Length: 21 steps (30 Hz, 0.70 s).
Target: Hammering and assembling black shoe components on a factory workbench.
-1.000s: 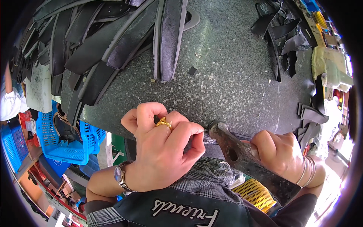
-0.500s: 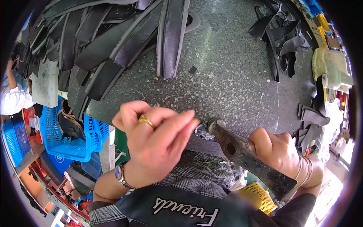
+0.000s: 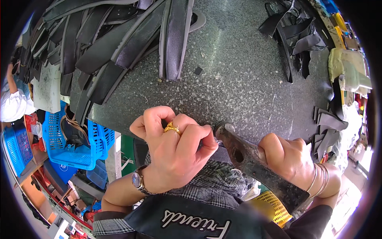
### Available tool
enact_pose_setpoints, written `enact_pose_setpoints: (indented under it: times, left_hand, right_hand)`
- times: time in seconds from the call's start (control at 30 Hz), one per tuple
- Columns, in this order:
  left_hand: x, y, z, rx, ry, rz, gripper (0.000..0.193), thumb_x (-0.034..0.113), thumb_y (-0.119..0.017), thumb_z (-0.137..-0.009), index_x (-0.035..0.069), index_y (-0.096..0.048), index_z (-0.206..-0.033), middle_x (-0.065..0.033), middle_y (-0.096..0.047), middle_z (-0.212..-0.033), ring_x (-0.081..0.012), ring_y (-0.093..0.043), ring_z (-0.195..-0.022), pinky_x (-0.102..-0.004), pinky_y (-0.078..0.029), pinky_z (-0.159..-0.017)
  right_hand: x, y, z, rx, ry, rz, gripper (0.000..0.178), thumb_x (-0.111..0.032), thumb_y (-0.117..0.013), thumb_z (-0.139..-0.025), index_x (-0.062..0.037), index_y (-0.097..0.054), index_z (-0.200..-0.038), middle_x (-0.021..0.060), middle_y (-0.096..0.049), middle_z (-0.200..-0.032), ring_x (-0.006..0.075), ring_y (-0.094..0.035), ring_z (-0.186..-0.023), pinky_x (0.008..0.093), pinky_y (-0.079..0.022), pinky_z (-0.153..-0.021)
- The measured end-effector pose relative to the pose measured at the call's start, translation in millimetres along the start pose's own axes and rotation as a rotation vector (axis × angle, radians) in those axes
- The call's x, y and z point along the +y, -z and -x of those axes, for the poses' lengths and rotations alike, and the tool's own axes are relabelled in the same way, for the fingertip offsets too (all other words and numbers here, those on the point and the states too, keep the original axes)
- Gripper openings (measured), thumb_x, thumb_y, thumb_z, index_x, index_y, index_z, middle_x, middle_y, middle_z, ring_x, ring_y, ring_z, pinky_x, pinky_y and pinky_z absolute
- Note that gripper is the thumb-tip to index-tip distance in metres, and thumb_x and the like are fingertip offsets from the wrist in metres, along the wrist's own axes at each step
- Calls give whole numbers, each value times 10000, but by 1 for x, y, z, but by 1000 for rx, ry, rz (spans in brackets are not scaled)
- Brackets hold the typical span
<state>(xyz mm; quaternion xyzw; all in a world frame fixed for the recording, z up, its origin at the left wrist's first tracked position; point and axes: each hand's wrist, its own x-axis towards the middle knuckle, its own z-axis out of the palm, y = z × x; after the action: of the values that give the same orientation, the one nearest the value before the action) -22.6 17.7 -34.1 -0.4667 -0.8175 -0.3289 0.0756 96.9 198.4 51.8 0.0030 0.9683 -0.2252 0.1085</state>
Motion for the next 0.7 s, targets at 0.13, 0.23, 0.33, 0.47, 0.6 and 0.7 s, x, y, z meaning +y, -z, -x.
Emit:
enact_pose_setpoints:
  times: [0.13,0.23,0.33,0.47,0.6,0.7]
  left_hand:
    - [4,0,0,85,-11,-3,274,-9,-751,-592,135,-610,-778,29,-543,-731,-247,-460,-790,-385,-332,-775]
    - [-34,14,-3,206,117,-159,251,-92,-734,-639,68,-605,-783,-28,-560,-732,-228,-487,-773,-381,-368,-733]
    - [-19,29,1,152,50,0,230,-43,-807,-680,91,-685,-822,7,-572,-738,-196,-468,-749,-339,-373,-742]
    - [-5,22,1,-34,126,48,262,94,-880,-625,124,-749,-851,46,-587,-760,-197,-466,-827,-327,-354,-758]
    - [-5,27,-17,-126,11,28,261,161,-867,-611,137,-735,-834,59,-593,-777,-221,-479,-859,-371,-320,-787]
    - [0,39,-34,-322,-216,-161,275,148,-806,-603,103,-714,-858,60,-587,-793,-226,-492,-834,-433,-300,-786]
  right_hand:
    - [-1,-2,-1,21,12,2,169,-115,-641,-830,-51,-491,-872,47,-508,-611,226,-580,-451,359,-456,-367]
    - [1,-5,1,32,5,5,166,-103,-632,-818,-52,-485,-876,49,-507,-611,229,-577,-448,359,-451,-366]
    - [1,-4,0,27,4,8,165,-88,-624,-805,-53,-479,-876,52,-509,-618,234,-578,-448,359,-448,-366]
    - [-1,-1,-1,4,18,9,176,-76,-617,-796,-49,-469,-888,55,-514,-630,242,-583,-454,363,-449,-372]
    - [-3,1,-1,-21,5,14,183,-69,-614,-792,-47,-461,-890,56,-515,-632,245,-588,-459,365,-451,-373]
    - [-4,2,-1,-28,7,31,181,-62,-611,-790,-49,-459,-886,57,-515,-633,245,-590,-461,365,-454,-376]
